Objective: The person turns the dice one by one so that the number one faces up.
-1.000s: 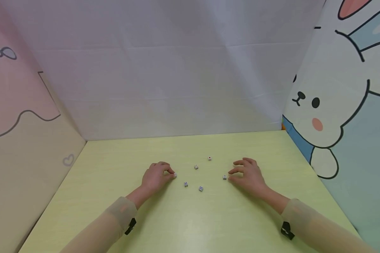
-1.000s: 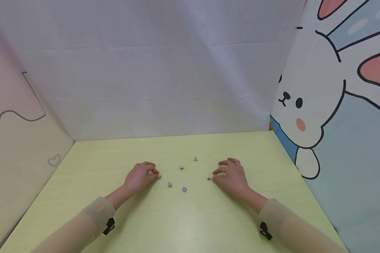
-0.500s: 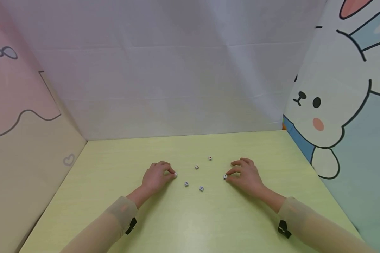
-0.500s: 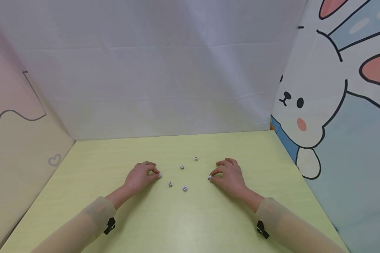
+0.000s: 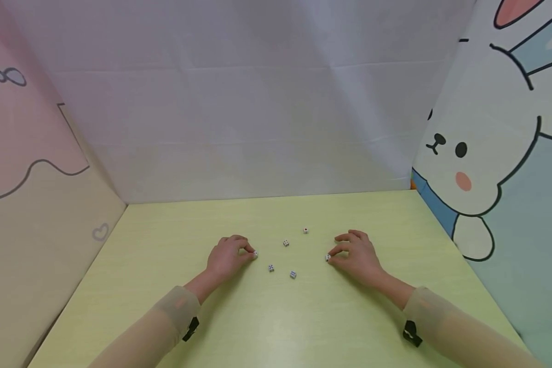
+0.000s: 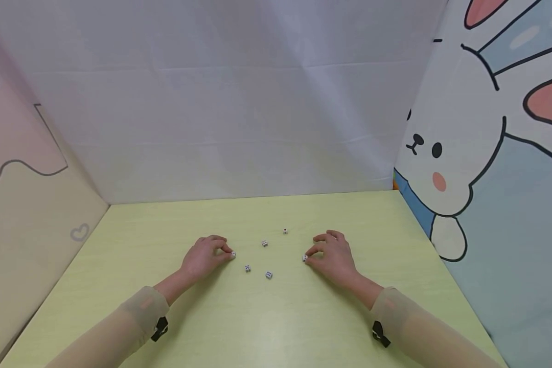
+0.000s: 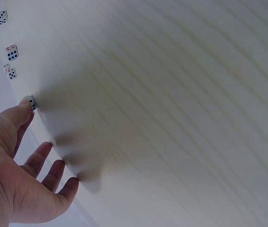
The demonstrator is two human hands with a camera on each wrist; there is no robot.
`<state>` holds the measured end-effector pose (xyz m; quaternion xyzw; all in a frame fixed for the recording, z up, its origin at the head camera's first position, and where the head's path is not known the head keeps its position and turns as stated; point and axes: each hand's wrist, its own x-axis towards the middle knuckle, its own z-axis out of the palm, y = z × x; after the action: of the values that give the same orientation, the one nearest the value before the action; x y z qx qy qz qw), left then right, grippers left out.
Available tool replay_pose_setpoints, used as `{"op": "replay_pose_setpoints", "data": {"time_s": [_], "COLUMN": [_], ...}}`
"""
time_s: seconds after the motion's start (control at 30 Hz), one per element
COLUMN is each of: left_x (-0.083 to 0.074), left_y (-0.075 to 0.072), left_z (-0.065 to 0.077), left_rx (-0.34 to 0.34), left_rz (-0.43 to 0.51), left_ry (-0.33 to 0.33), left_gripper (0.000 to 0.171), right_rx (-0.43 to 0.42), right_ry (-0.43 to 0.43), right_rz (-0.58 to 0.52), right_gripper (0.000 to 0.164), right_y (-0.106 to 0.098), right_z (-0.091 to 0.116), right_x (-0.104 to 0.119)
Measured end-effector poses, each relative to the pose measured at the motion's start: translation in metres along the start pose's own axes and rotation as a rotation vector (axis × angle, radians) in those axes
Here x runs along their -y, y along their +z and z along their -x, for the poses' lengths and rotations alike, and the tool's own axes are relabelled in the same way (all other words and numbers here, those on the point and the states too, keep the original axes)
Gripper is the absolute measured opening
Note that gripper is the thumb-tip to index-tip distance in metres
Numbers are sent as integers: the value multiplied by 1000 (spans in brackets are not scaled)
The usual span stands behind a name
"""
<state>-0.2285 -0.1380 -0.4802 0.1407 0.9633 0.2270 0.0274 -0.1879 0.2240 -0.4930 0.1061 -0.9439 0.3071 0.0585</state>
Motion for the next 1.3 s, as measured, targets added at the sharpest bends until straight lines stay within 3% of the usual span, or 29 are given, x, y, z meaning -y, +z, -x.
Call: {"op": "replay_pose_setpoints", "data": {"time_s": [0.13,0.4,0.53,0.67,0.8,1.1,1.3], "left_x": [-1,-2,-2,-2,-1,-2,-1], "left_y": [0,-2,-1,-2,-1,-4,-2], "left_z": [1,3,3,2,0,1,0], "left_rx": [4,-14,-8,-4,-7,2,1], "left_rz": [-1,1,4,4,-2,-5,-2], "left_ry": [-4,4,-6,-12,-5,1,0], "left_gripper": [8,7,7,7,7,8,9], "right_rx": [-2,-39,-37,-62,-86,-19,7], "right_ry": [41,198,280,299,299,145,134], "right_rz": [-115,-515,-674,-752,-692,-201,-123], "right_gripper": [8,33,42,45,42,14,9], "right_y": [-8,-27,-27,-22,-15,5,12], "right_z": [-4,-15,-16,-16,-16,-7,-1], "right_x": [5,21,25,25,23,13,13]}}
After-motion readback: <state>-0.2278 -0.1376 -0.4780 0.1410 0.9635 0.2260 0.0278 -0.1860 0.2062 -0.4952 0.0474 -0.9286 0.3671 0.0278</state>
